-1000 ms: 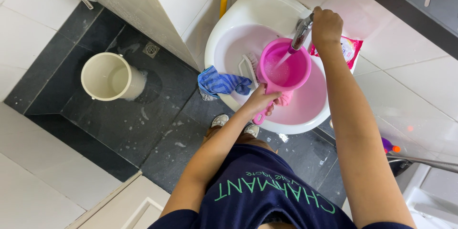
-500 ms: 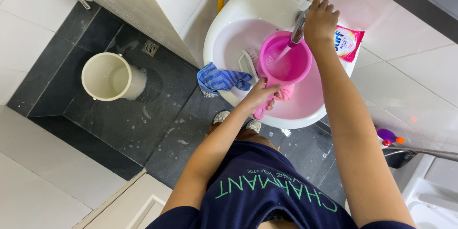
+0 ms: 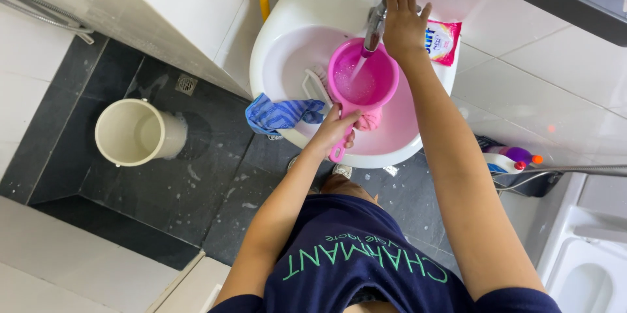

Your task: The person fills a pink scoop with water from a shower head and a sink faucet, then pours it into a white bucket. They use a handheld shower head to spray water on the floor, the toilet, and the surrounding area to clean the bathroom.

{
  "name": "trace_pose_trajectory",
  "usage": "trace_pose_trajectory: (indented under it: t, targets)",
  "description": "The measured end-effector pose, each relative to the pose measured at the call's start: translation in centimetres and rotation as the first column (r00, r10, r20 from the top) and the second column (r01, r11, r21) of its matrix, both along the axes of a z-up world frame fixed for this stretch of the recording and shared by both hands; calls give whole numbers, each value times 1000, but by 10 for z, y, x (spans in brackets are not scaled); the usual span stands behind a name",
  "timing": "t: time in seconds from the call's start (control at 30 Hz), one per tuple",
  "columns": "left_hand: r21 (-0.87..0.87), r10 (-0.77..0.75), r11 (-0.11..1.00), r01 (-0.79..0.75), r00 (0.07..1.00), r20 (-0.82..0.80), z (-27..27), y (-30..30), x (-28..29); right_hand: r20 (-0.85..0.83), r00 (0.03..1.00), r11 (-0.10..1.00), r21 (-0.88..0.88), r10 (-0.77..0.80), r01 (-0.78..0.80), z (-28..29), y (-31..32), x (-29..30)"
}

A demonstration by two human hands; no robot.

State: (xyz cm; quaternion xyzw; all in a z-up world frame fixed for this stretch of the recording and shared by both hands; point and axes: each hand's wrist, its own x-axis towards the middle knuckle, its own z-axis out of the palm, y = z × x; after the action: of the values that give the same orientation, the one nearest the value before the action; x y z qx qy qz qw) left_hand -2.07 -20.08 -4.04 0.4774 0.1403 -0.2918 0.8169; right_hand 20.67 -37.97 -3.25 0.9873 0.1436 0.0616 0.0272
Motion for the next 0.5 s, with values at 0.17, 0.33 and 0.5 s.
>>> trace_pose_trajectory:
  t: [0.17, 0.33, 0.5]
  targets:
    - [-32, 19, 999, -19, 1000, -17, -1, 0, 0, -38, 999, 996, 85, 12, -9, 6, 2, -4]
    - [-48, 16, 999, -17, 1000, -23, 2, 1, 0, -45, 999, 995, 96, 20, -16, 6, -1, -5]
    - [-49, 23, 999, -24, 1000, -18, 0, 2, 1, -44, 999, 995, 97, 26, -22, 6, -2, -4]
